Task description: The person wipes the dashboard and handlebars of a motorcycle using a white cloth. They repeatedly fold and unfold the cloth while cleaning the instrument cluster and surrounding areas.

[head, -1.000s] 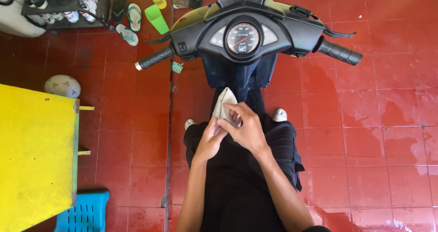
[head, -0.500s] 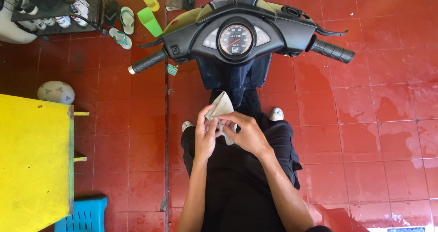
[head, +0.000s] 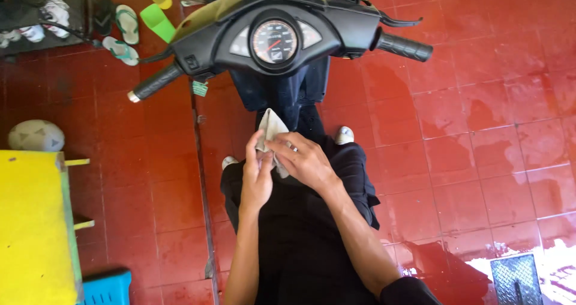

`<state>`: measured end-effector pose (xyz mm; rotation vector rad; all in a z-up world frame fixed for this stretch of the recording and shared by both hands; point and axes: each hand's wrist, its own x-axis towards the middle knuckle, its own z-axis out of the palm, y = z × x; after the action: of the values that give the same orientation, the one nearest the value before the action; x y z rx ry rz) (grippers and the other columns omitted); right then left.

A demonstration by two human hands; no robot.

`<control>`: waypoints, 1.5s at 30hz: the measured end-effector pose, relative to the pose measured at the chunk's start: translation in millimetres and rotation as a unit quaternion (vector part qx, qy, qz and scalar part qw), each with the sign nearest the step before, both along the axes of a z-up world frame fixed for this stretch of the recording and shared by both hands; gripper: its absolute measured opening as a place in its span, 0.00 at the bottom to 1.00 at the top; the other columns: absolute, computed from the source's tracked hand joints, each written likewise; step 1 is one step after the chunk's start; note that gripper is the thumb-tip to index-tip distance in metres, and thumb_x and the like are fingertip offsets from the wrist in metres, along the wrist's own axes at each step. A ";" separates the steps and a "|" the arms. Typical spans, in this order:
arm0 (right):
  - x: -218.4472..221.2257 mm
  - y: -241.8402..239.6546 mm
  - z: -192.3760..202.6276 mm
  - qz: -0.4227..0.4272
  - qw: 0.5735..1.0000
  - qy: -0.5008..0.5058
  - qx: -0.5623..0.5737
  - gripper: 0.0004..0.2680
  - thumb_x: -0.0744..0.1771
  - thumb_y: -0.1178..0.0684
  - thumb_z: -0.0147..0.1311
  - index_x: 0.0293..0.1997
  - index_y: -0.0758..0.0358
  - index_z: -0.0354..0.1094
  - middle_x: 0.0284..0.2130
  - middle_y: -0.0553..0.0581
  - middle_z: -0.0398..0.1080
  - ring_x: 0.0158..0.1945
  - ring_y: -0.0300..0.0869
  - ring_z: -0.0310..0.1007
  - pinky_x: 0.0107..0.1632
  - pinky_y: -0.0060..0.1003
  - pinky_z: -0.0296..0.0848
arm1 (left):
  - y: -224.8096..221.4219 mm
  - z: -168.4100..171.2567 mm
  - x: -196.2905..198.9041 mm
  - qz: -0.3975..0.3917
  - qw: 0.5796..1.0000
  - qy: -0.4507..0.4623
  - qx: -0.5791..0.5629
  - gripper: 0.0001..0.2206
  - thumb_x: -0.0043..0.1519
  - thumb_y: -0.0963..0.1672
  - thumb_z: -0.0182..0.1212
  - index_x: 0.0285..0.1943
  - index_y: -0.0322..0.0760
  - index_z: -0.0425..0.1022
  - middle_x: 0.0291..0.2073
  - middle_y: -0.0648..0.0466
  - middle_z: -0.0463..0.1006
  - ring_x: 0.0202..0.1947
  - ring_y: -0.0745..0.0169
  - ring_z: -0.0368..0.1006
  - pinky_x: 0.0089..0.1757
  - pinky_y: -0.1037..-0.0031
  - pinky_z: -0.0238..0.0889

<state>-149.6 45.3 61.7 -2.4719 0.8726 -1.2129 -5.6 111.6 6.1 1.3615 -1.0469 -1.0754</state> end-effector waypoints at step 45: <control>-86.9 -80.9 1.3 0.132 0.805 -0.445 0.370 0.13 0.58 0.70 0.40 0.34 0.81 0.74 0.33 0.73 0.74 0.35 0.48 0.74 0.42 0.39 0.77 | -69.1 136.9 53.3 -0.120 0.937 -0.201 -0.261 0.11 0.59 0.32 0.58 0.41 0.35 0.82 0.38 0.47 0.83 0.40 0.54 0.80 0.45 0.63 0.71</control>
<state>-236.5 -35.6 63.0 -1.1359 0.5249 -1.3537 47.7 42.5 143.0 1.0487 -1.6983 -0.6189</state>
